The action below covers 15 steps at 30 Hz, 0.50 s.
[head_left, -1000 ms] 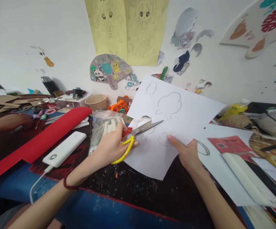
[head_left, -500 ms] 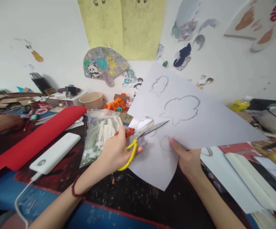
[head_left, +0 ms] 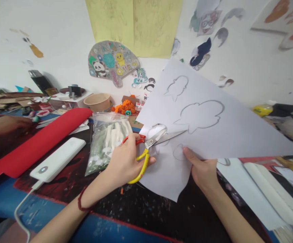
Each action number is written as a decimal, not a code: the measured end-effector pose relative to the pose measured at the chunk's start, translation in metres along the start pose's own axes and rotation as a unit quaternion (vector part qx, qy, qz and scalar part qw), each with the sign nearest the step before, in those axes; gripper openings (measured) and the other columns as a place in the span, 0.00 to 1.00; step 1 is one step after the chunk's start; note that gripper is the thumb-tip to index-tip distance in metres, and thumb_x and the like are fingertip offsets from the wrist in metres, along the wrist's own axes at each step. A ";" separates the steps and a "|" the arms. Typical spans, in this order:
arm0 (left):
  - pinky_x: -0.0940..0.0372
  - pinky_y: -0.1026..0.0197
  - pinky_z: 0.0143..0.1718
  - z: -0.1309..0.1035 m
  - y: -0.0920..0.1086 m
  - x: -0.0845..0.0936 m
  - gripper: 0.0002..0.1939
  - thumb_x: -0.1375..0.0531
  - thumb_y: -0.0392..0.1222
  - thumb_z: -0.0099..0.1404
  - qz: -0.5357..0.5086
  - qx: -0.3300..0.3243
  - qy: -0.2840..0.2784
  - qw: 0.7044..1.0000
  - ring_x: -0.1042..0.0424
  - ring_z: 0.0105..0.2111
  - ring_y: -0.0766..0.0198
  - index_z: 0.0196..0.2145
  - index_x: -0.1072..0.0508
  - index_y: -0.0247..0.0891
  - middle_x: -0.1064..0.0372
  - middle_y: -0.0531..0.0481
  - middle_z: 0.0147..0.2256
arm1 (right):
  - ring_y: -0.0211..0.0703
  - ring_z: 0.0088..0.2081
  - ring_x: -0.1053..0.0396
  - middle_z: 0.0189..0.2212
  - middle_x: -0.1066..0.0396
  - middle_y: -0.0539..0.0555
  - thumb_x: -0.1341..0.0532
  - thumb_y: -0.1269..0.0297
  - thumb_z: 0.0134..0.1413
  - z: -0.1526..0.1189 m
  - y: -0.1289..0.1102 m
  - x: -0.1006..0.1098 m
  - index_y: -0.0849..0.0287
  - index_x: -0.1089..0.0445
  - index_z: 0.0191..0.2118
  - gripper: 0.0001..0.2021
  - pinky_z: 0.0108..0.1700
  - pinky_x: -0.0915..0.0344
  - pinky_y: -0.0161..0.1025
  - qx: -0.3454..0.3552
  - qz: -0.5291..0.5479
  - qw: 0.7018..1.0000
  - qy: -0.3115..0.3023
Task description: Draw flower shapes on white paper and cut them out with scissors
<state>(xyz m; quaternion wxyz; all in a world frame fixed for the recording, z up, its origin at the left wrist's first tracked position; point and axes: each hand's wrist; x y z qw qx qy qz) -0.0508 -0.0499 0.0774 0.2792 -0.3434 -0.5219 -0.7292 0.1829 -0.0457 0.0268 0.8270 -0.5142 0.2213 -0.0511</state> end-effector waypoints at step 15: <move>0.31 0.39 0.46 0.000 -0.003 -0.005 0.27 0.39 0.54 0.60 -0.041 -0.016 0.005 0.999 0.26 0.49 0.41 0.50 0.45 0.41 0.30 0.35 0.53 | 0.58 0.52 0.26 0.50 0.24 0.60 0.24 0.67 0.41 -0.004 -0.003 -0.003 0.56 0.28 0.52 0.28 0.57 0.32 0.60 -0.014 0.006 1.000 -0.002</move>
Point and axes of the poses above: each hand's wrist, its own z-axis towards the middle knuckle, its own x-axis out of the back of the hand, y = z × x
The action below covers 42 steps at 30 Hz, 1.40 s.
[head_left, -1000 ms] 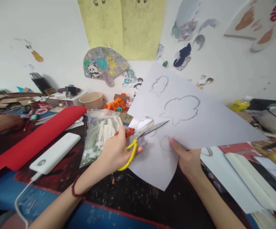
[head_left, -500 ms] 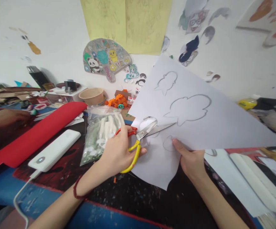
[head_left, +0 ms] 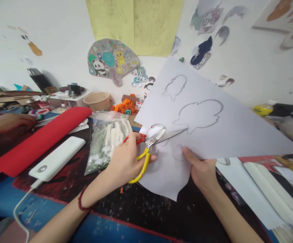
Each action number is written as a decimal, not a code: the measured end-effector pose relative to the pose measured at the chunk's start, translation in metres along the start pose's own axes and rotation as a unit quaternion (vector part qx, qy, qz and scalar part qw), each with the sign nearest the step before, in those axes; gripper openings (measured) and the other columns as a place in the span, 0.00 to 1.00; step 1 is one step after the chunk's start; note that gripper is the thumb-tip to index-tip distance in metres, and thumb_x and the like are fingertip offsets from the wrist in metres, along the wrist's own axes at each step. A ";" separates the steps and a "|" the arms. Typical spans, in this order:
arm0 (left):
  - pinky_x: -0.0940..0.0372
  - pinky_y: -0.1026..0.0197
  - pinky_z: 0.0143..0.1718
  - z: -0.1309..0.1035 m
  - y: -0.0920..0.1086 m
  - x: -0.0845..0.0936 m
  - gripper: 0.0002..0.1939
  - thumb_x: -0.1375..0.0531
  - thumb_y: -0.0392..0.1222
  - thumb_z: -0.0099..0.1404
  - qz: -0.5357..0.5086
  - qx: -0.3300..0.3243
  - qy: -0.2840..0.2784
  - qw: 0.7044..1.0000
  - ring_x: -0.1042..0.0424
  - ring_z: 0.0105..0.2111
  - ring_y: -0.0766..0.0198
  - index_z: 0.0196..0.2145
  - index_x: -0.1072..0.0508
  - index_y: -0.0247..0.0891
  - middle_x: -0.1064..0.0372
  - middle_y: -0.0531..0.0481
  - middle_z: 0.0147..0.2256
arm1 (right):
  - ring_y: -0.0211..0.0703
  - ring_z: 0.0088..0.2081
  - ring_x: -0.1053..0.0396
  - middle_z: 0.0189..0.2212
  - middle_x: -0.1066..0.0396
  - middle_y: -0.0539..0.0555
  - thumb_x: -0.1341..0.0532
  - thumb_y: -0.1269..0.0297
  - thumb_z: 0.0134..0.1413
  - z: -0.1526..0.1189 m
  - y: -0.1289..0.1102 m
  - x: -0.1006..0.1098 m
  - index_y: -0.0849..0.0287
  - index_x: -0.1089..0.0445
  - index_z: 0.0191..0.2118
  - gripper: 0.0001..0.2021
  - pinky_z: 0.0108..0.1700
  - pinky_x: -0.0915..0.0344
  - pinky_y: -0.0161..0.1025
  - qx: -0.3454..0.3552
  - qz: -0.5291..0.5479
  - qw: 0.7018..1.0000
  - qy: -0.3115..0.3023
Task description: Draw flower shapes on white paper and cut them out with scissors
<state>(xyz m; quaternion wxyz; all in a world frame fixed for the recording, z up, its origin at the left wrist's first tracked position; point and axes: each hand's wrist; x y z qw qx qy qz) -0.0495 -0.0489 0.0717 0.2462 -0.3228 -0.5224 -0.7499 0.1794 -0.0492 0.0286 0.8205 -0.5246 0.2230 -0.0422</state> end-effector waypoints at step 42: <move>0.29 0.43 0.41 -0.002 0.007 0.002 0.22 0.46 0.57 0.67 0.051 -0.025 0.002 0.998 0.22 0.40 0.45 0.49 0.43 0.39 0.25 0.38 0.40 | 0.58 0.56 0.30 0.53 0.26 0.61 0.24 0.66 0.40 0.001 -0.003 -0.001 0.58 0.31 0.56 0.33 0.58 0.33 0.58 -0.043 0.027 0.999 -0.019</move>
Point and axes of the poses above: each hand's wrist, its own z-axis towards the middle knuckle, its own x-axis out of the back of the hand, y = z × x
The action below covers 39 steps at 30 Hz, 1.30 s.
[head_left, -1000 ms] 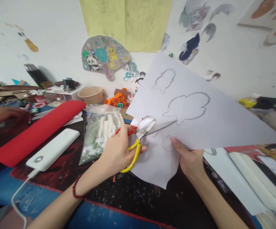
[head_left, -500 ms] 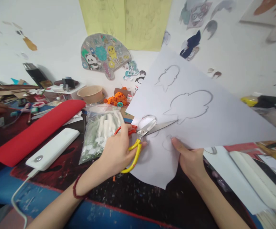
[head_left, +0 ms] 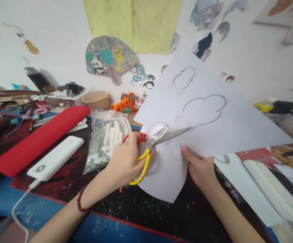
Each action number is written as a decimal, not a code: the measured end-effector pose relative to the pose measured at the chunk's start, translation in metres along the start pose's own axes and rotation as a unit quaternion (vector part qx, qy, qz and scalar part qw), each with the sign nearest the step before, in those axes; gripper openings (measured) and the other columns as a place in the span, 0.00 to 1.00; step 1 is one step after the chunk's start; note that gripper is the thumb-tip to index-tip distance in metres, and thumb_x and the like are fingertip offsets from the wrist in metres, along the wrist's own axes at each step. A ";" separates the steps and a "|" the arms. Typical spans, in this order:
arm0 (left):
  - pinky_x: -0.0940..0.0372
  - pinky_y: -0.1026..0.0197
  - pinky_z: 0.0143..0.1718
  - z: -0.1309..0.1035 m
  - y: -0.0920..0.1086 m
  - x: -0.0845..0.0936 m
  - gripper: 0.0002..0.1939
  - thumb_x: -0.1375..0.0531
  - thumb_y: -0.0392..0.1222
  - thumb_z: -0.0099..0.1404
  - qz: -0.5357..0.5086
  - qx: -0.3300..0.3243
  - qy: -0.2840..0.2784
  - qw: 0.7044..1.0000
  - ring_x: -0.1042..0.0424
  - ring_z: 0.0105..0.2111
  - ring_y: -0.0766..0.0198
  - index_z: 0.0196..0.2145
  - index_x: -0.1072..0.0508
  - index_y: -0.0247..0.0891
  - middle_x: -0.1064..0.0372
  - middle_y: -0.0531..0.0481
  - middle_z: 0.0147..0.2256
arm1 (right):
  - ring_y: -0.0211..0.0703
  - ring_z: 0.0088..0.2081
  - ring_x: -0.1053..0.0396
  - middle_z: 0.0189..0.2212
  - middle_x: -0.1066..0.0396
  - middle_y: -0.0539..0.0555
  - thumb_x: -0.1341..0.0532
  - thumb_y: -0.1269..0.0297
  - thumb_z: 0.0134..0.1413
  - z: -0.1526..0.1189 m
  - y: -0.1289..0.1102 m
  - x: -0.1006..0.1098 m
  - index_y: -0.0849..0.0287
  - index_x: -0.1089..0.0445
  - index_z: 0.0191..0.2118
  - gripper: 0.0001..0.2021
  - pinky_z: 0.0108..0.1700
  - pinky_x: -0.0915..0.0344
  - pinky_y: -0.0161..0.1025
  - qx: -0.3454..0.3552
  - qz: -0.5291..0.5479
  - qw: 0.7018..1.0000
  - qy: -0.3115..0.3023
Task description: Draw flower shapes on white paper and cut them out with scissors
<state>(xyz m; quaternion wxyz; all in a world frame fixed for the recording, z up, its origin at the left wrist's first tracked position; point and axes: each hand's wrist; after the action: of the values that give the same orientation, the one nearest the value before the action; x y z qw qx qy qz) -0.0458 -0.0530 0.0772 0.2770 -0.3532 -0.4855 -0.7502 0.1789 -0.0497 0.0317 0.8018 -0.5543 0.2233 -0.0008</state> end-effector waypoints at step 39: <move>0.31 0.51 0.32 -0.006 0.001 0.022 0.22 0.49 0.59 0.68 0.149 -0.027 -0.019 0.988 0.22 0.32 0.47 0.49 0.40 0.38 0.25 0.43 0.30 | 0.60 0.50 0.25 0.43 0.21 0.58 0.23 0.66 0.38 0.006 -0.006 0.010 0.58 0.30 0.53 0.32 0.50 0.27 0.57 0.055 -0.033 0.998 0.011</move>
<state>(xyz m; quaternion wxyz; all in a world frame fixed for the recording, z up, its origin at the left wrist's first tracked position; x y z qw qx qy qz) -0.0600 -0.0600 0.0936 0.3670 -0.4427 -0.4126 -0.7065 0.1917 -0.0494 0.0352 0.8283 -0.5163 0.2129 -0.0457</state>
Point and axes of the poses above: each hand's wrist, its own z-axis towards the middle knuckle, its own x-axis out of the back of the hand, y = z × x
